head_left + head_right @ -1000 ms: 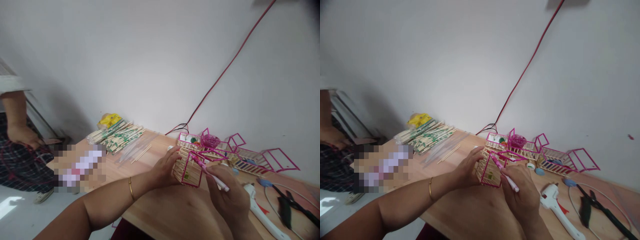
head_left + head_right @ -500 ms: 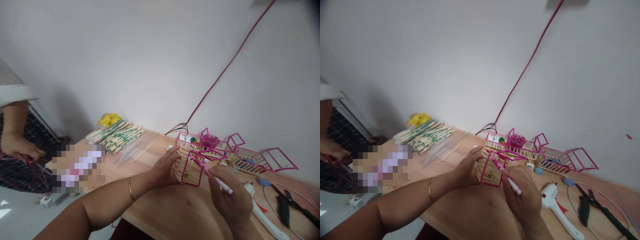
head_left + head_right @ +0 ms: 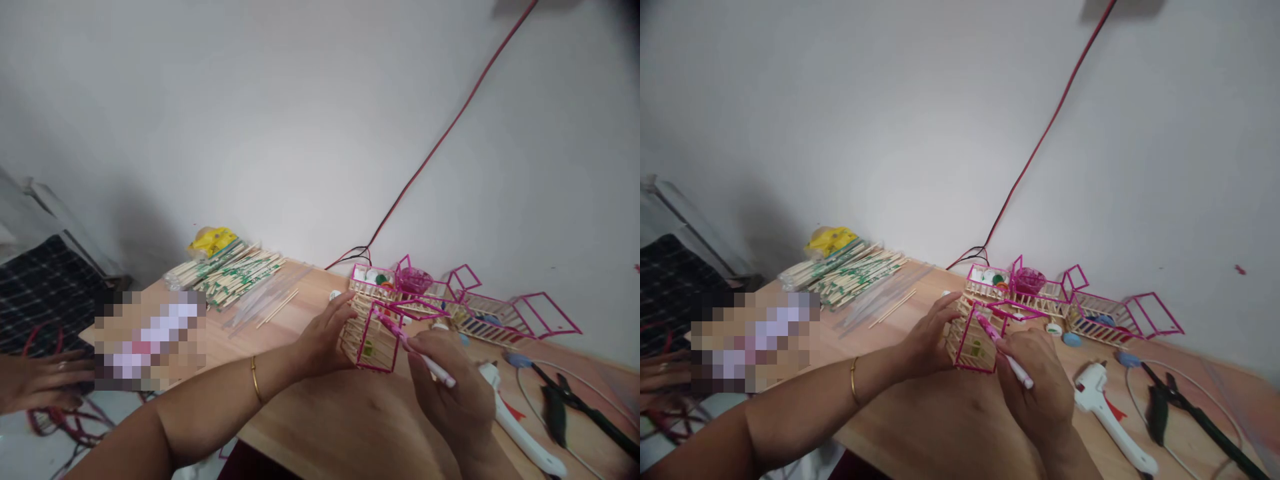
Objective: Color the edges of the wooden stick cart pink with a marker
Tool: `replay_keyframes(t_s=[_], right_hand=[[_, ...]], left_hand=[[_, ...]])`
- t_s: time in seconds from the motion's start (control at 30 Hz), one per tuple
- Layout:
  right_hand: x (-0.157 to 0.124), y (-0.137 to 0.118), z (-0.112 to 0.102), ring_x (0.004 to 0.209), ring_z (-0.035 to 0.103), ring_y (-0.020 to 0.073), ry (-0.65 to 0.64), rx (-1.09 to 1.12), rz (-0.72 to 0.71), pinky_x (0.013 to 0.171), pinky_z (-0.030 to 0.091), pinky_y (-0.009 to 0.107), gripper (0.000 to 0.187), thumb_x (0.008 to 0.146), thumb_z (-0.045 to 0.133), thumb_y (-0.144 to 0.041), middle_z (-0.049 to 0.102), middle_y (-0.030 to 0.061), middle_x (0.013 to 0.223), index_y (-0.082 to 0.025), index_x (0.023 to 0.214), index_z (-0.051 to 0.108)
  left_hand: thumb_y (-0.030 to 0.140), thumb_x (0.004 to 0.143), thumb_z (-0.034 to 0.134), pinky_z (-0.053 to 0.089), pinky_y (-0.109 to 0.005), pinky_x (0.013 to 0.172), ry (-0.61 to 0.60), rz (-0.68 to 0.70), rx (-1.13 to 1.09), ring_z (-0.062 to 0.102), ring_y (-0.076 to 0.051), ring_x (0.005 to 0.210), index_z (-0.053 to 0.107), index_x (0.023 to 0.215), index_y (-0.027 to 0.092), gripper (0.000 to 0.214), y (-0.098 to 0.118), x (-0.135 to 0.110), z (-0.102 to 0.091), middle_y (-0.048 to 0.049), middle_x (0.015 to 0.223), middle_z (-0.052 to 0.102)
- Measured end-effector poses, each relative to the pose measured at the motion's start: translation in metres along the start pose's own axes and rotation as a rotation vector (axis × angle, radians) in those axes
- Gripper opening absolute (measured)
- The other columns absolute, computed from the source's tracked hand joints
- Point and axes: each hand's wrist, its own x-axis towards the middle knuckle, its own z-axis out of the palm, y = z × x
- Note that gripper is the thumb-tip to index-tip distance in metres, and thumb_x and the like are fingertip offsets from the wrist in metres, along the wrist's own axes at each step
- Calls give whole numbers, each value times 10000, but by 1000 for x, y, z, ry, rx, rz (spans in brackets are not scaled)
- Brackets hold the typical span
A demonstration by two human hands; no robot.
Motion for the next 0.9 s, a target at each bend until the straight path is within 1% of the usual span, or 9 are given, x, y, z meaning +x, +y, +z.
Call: replay_keyframes(t_s=[0.07, 0.2, 0.3, 0.43, 0.6, 0.73, 0.8, 0.9], right_hand=[[0, 0, 0, 714, 631, 166, -24, 4, 1, 684, 507, 327, 132, 885, 581, -137, 660, 19, 774, -223, 978, 618], [-6, 3, -1, 773, 643, 187, 53, 25, -11, 716, 512, 353, 241, 843, 617, -99, 673, 32, 822, -223, 1050, 628], [-11, 5, -2, 767, 640, 184, 68, 22, -10, 737, 510, 362, 272, 827, 636, -96, 676, 23, 828, -232, 1062, 633], [-12, 6, -2, 768, 643, 184, 67, -20, 19, 735, 511, 359, 258, 839, 640, -114, 680, 16, 837, -256, 1054, 636], [-6, 3, -2, 778, 650, 182, 74, -48, -26, 721, 516, 347, 239, 853, 632, -113, 673, 26, 832, -233, 1058, 618], [-2, 2, -1, 745, 643, 177, 12, -65, -36, 690, 510, 335, 166, 873, 606, -133, 667, 21, 796, -239, 1002, 615], [-3, 2, -2, 747, 637, 169, 4, -41, -64, 713, 518, 337, 206, 855, 615, -109, 662, 15, 805, -237, 1017, 613], [-7, 4, -3, 779, 642, 174, 62, -27, -53, 745, 524, 353, 285, 824, 632, -69, 664, 22, 847, -233, 1058, 618]], left_hand=[[490, 711, 822, 521, -537, 1075, -7, -15, 5, 483, -346, 1391, 325, 1373, 211, 874, -1, -1, 0, -239, 1443, 456], [482, 713, 820, 513, -545, 1082, -11, -27, 13, 473, -351, 1400, 338, 1345, 205, 841, -3, -4, 1, -250, 1457, 442], [481, 725, 809, 516, -541, 1079, -6, -27, 17, 475, -345, 1399, 345, 1332, 203, 813, -3, -3, 1, -250, 1456, 445], [485, 724, 808, 528, -521, 1066, -6, -28, 12, 489, -337, 1386, 355, 1316, 198, 799, -3, -3, 1, -246, 1440, 456], [481, 707, 820, 505, -547, 1080, -29, -42, 11, 480, -353, 1387, 334, 1329, 206, 836, -3, -4, 1, -248, 1439, 442], [446, 713, 821, 502, -542, 1081, -22, -41, -19, 481, -350, 1387, 322, 1338, 223, 831, -3, -4, 1, -243, 1455, 432], [443, 719, 819, 506, -532, 1078, -13, -23, -21, 477, -347, 1391, 321, 1343, 217, 830, -2, -3, 0, -249, 1450, 436], [458, 716, 820, 507, -526, 1078, -18, -17, -17, 477, -349, 1389, 325, 1347, 202, 842, -2, -2, -1, -258, 1434, 445]])
